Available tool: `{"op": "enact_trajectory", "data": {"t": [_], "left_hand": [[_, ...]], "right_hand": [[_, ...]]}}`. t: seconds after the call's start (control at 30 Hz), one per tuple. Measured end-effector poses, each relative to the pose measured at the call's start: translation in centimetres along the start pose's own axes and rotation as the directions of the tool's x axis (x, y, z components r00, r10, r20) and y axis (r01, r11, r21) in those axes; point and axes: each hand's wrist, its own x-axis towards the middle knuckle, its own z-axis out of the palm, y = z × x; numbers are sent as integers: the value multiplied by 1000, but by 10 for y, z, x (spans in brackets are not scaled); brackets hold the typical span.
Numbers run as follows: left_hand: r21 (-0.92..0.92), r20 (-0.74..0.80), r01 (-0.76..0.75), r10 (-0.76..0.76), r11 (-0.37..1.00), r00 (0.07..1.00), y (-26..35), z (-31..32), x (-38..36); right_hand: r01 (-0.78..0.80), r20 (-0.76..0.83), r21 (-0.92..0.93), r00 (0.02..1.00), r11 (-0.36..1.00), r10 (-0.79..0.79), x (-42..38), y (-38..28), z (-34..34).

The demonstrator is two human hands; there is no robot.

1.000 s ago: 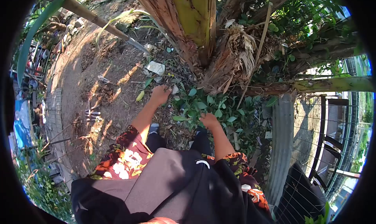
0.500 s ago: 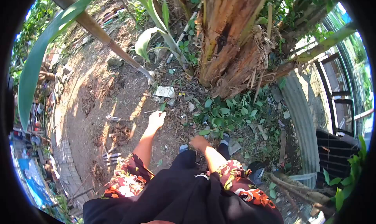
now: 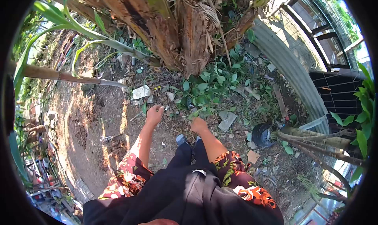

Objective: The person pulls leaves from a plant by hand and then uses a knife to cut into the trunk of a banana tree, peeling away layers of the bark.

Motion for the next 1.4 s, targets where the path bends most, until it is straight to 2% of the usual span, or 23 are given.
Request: {"op": "enact_trajectory", "data": {"t": [0.03,0.07,0.17,0.3,0.43,0.53,0.6,0.67,0.7,0.73,0.83,0.87,0.93,0.97,1.0,1.03,1.07,1.13,1.17,1.2,1.23,1.33,1.4], "left_hand": [[19,21,-3,2,1000,1000,4,6,-2],[20,33,-1,0,1000,999,10,11,-1],[12,44,-32,32,999,999,29,24,4],[-36,28,-48,49,998,998,41,44,9],[-65,0,14,-14,998,1000,45,59,12],[-73,0,18,-18,997,1000,26,79,20],[-125,34,33,-29,992,999,21,88,21],[-113,9,0,1,994,1000,8,102,24],[-105,15,-3,5,995,1000,1,109,23],[-98,25,5,-2,995,1000,-8,116,24],[-125,59,37,-29,992,998,-31,128,30],[-133,61,33,-25,991,998,-31,124,26],[-215,55,74,-64,974,996,-24,110,22],[-234,29,92,-87,968,996,-22,105,21],[-246,13,68,-67,967,998,-21,96,22],[-207,10,69,-69,976,998,-15,83,23],[-168,8,70,-70,983,998,-6,70,27],[-205,9,47,-46,978,999,13,47,36],[-229,27,51,-46,972,999,20,36,38],[-252,46,59,-49,966,998,25,26,38],[-274,-14,-13,10,962,1000,36,13,37],[-273,-47,-32,20,961,999,55,-12,41],[-279,-43,-57,47,958,998,56,-20,44]], "right_hand": [[-115,-23,71,993,991,117,-6,6,-1],[-122,-20,85,992,989,124,-11,11,-2],[-100,65,9,993,995,99,-10,26,-13],[-26,53,-95,998,995,31,-1,38,-17],[-85,46,-19,995,996,85,12,22,-35],[19,55,-21,998,1000,-17,41,22,-32],[-39,-56,69,998,997,43,77,36,-7],[-31,-16,29,999,999,31,105,41,-7],[119,-86,-61,989,991,-124,129,53,9],[115,-93,-53,988,992,-120,135,51,5],[188,-261,-9,948,982,-184,134,29,-35],[151,-307,157,947,976,-98,120,16,-57],[133,-402,302,915,944,0,116,6,-71],[147,-423,288,906,946,-12,102,-4,-83],[205,-509,368,861,907,12,82,-14,-94],[271,-585,439,810,856,44,63,-27,-104],[291,-606,425,795,857,31,48,-39,-110],[510,-804,422,592,749,50,25,-64,-121],[543,-854,339,520,769,10,16,-82,-138],[642,-885,317,464,698,-25,13,-102,-157],[629,-877,298,478,718,-54,11,-123,-180],[545,-847,136,497,827,-188,30,-180,-244],[365,-765,118,627,923,-150,32,-215,-277]]}}
